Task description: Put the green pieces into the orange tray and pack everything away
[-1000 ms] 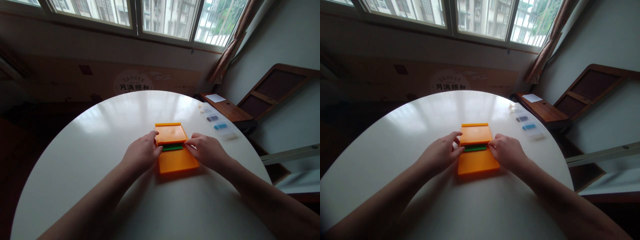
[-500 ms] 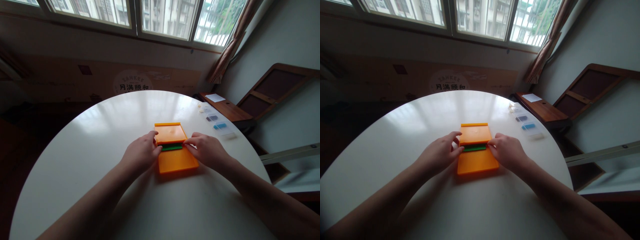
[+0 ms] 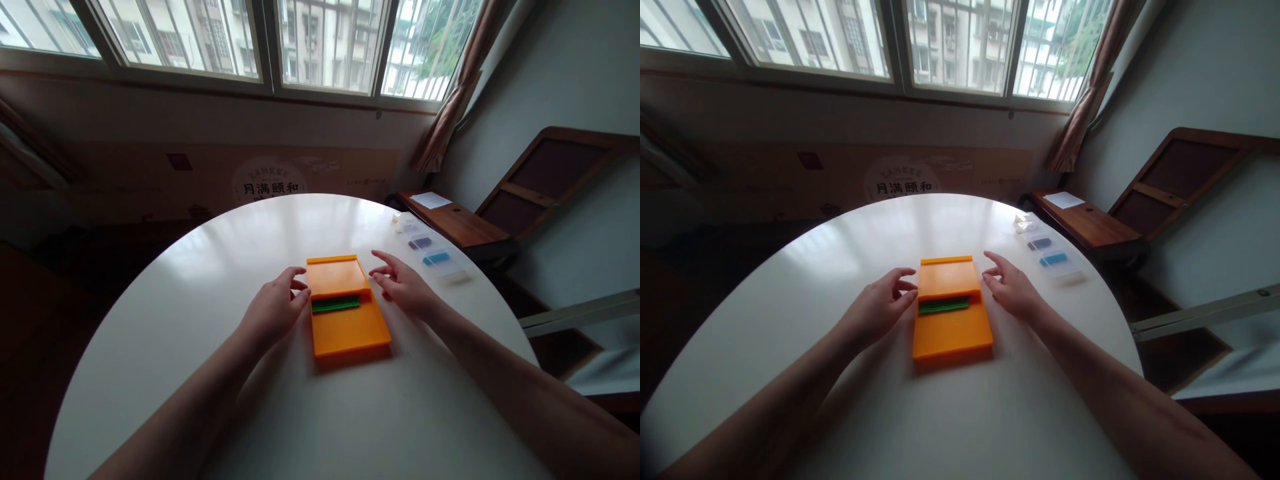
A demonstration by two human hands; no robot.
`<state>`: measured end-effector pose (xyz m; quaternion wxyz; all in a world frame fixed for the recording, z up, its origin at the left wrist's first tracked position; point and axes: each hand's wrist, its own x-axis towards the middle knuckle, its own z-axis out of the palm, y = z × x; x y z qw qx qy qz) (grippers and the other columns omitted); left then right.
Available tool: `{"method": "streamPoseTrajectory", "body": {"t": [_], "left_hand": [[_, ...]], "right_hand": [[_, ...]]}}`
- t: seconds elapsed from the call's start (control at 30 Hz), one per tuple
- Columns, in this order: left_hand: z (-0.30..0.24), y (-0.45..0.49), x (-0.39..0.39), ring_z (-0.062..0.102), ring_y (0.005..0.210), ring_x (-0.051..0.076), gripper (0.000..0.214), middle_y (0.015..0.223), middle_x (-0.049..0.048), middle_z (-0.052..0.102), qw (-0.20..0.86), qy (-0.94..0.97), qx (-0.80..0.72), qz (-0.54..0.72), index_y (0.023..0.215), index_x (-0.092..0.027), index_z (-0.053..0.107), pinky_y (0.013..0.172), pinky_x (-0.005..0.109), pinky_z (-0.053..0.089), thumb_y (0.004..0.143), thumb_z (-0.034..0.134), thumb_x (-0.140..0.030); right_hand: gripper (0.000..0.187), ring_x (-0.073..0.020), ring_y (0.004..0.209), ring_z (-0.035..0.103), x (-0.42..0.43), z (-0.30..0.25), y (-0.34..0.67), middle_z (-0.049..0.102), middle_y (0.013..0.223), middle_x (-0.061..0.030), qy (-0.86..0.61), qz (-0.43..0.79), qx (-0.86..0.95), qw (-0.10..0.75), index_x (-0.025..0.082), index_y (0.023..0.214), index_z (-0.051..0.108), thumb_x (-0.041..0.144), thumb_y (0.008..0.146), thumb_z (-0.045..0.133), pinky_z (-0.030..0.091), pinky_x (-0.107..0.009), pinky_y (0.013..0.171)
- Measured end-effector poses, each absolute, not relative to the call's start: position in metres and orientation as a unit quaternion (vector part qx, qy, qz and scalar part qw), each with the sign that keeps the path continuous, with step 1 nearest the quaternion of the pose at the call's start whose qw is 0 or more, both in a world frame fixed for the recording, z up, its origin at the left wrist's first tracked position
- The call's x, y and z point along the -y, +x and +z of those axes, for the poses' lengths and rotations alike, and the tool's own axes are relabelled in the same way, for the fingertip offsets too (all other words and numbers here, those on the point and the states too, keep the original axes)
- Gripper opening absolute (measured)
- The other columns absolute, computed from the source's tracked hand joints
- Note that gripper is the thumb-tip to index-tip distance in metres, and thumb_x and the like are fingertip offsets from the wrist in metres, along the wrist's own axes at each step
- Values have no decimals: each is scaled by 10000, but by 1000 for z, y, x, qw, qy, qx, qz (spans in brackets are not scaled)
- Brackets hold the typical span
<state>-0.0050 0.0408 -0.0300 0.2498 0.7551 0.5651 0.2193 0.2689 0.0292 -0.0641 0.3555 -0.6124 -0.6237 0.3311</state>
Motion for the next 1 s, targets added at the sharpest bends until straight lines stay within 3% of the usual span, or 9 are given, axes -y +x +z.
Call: {"method": "streamPoseTrajectory", "body": {"t": [0.37, 0.6, 0.73, 0.83, 1.0], "left_hand": [[-39, -6, -48, 661, 840, 210, 430, 953, 39, 716, 282, 729, -555, 283, 1199, -239, 548, 756, 334, 511, 796, 587, -385], [-38, -9, -51, 654, 776, 203, 574, 937, 75, 703, 380, 692, -506, 348, 1244, -171, 496, 700, 339, 530, 739, 649, -396], [-37, -10, -52, 653, 813, 215, 486, 883, 74, 688, 411, 685, -485, 356, 1124, -153, 559, 703, 337, 539, 732, 657, -423], [-37, -11, -53, 648, 829, 225, 446, 908, 79, 678, 428, 683, -478, 350, 1071, -158, 579, 597, 296, 536, 722, 659, -425], [-28, -14, -50, 633, 832, 231, 297, 957, 88, 681, 436, 706, -460, 315, 937, -163, 626, 477, 244, 487, 727, 624, -373]], "right_hand": [[583, -68, 718, 582, -34, -70, 262, 643, 1037, -46, -571, 359, 620, 402, 241, 1376, 472, 273, 810, 610, 485, -162, 623], [614, -77, 757, 601, -32, -65, 262, 640, 1037, -63, -526, 390, 614, 441, 199, 1375, 462, 284, 793, 637, 515, -188, 669], [556, -81, 713, 580, -30, -61, 264, 646, 953, -71, -507, 408, 616, 443, 159, 1328, 512, 358, 818, 607, 474, -155, 545], [524, -104, 718, 586, -30, -61, 266, 644, 936, -83, -499, 420, 620, 436, 139, 1280, 544, 400, 827, 582, 421, -135, 443], [411, -123, 784, 592, -26, -52, 273, 638, 1016, -92, -475, 421, 653, 414, 129, 1093, 637, 421, 805, 617, 446, -145, 450]]}}
